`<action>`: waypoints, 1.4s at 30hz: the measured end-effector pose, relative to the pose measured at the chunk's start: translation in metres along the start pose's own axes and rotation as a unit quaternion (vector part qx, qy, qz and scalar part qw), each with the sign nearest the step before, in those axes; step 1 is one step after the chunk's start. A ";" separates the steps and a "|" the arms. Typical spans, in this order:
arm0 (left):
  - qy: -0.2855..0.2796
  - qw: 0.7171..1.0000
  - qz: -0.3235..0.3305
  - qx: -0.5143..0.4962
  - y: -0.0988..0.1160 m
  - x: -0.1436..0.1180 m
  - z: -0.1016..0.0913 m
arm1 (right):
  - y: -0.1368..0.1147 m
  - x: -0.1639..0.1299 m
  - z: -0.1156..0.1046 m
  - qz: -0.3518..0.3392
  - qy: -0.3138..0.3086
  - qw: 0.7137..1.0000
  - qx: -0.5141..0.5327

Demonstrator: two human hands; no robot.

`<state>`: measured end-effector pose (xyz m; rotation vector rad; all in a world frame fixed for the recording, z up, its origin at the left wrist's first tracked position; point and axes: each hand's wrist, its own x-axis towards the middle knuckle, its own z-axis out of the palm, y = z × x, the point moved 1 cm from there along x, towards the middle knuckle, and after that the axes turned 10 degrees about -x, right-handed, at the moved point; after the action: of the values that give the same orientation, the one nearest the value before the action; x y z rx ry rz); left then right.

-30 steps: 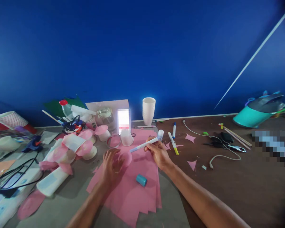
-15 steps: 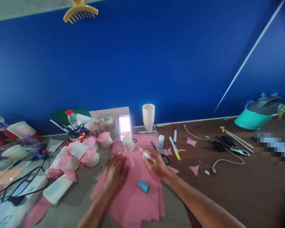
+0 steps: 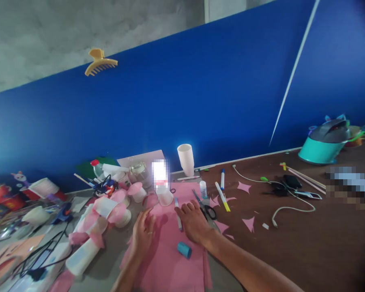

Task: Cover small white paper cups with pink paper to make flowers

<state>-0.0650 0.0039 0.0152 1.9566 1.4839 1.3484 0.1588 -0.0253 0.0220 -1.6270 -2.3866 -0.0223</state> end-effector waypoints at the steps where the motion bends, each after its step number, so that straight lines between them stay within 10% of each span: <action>1: 0.006 1.000 -0.001 0.005 0.002 0.005 -0.003 | 0.000 0.001 0.000 0.001 -0.003 1.000 -0.003; 14: -0.051 0.987 0.125 0.093 0.034 0.112 0.021 | 0.001 0.004 -0.005 -0.005 -0.005 1.000 0.006; 42: -0.061 0.995 -0.023 -0.071 0.019 0.077 0.053 | 0.009 0.009 0.001 -0.013 0.013 1.000 0.011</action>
<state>-0.0101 0.0778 0.0393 1.8701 1.3313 1.2552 0.1639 -0.0140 0.0217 -1.5762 -2.3805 -0.0215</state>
